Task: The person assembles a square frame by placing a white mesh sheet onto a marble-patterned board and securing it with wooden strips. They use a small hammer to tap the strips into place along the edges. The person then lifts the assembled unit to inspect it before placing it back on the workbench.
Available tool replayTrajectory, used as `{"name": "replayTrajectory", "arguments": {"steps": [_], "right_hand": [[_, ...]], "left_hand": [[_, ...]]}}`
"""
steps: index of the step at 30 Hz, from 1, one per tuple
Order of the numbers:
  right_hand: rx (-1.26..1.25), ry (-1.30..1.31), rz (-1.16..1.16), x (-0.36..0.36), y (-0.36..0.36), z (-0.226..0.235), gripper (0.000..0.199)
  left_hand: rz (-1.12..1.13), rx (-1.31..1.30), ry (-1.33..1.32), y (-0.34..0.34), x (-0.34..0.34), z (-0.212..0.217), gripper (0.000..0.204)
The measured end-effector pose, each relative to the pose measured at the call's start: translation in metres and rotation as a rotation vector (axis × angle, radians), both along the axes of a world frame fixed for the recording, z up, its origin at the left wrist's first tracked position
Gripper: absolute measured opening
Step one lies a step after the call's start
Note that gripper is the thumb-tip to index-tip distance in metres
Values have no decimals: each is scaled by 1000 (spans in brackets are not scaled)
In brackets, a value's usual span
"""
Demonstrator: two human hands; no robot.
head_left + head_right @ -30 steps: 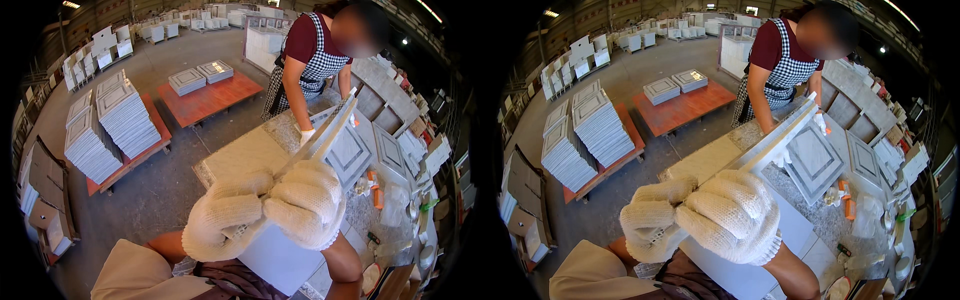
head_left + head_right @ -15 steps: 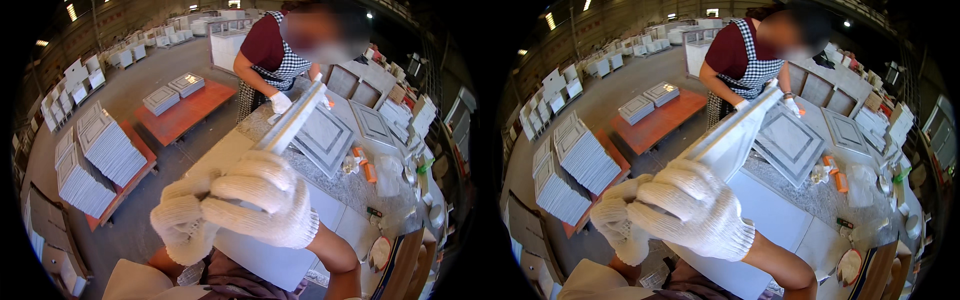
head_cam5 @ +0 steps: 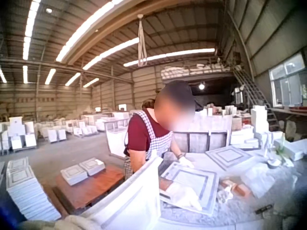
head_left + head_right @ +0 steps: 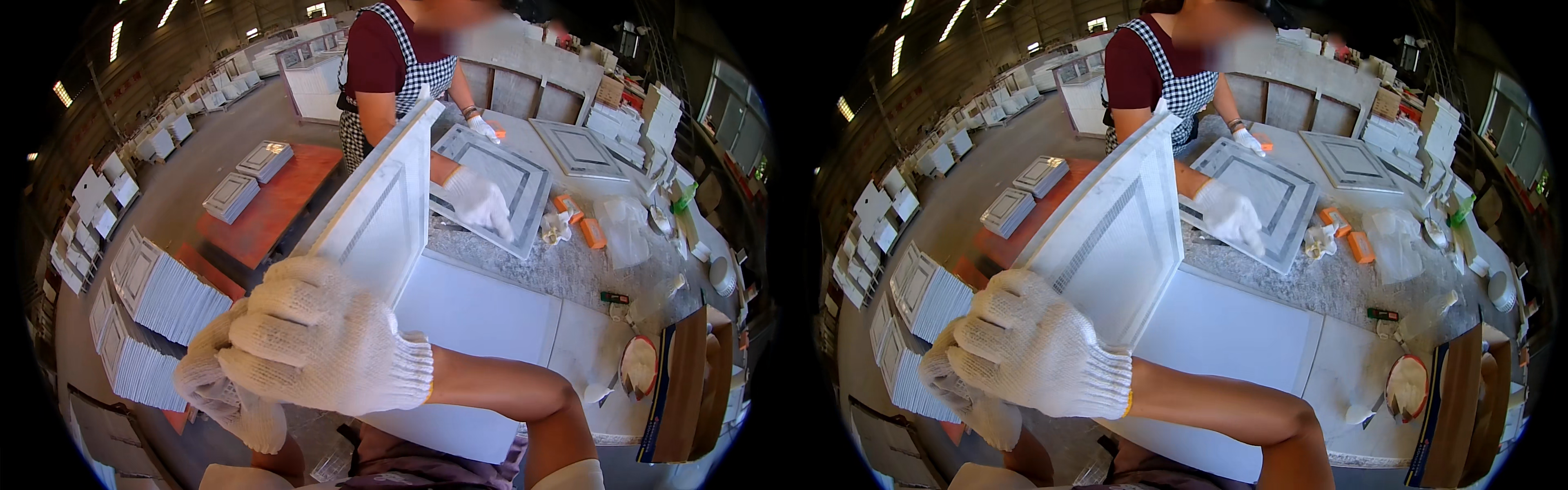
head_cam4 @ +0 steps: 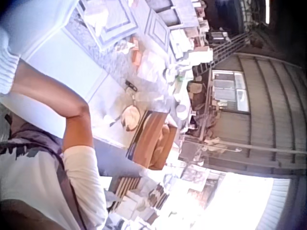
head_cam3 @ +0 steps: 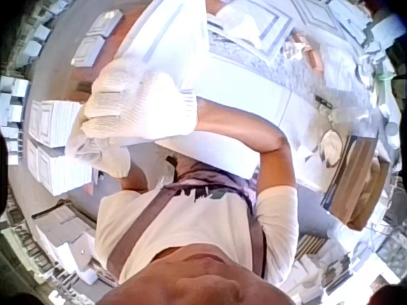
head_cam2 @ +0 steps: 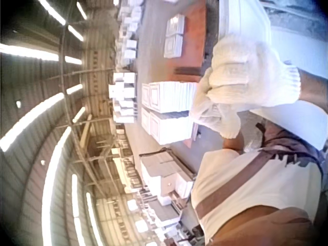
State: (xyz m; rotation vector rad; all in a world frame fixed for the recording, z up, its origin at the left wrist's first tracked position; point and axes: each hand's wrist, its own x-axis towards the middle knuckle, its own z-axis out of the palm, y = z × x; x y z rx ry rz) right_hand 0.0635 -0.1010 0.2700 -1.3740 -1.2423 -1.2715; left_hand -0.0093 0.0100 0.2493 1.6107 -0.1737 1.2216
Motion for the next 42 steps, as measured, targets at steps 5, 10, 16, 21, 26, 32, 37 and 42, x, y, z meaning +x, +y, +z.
{"name": "replayTrajectory", "arguments": {"steps": [5, 10, 16, 21, 26, 32, 37, 42], "right_hand": [[128, -41, -6, 5, 14, -4, 27], [199, -46, -1, 6, 21, -7, 26], [169, -43, 38, 7, 23, -11, 25], [158, -9, 57, 9, 19, -6, 21], [173, -2, 45, 6, 21, -2, 22], [115, 9, -30, 5, 8, -1, 28], [90, 46, -24, 11, -9, 0, 43], [112, 48, -80, 21, -10, -6, 50]], "left_hand": [[30, 139, 31, 17, 2, -2, 40], [50, 195, 61, 18, 3, 0, 36], [30, 165, -36, 18, 5, -5, 36], [-29, 76, -57, 30, 8, -17, 36], [7, 163, 70, 54, 0, -14, 44], [186, 94, -73, 41, 6, -32, 50], [-3, -17, 56, 68, 4, -37, 47], [-218, 110, -21, 44, 13, -9, 37]]}}
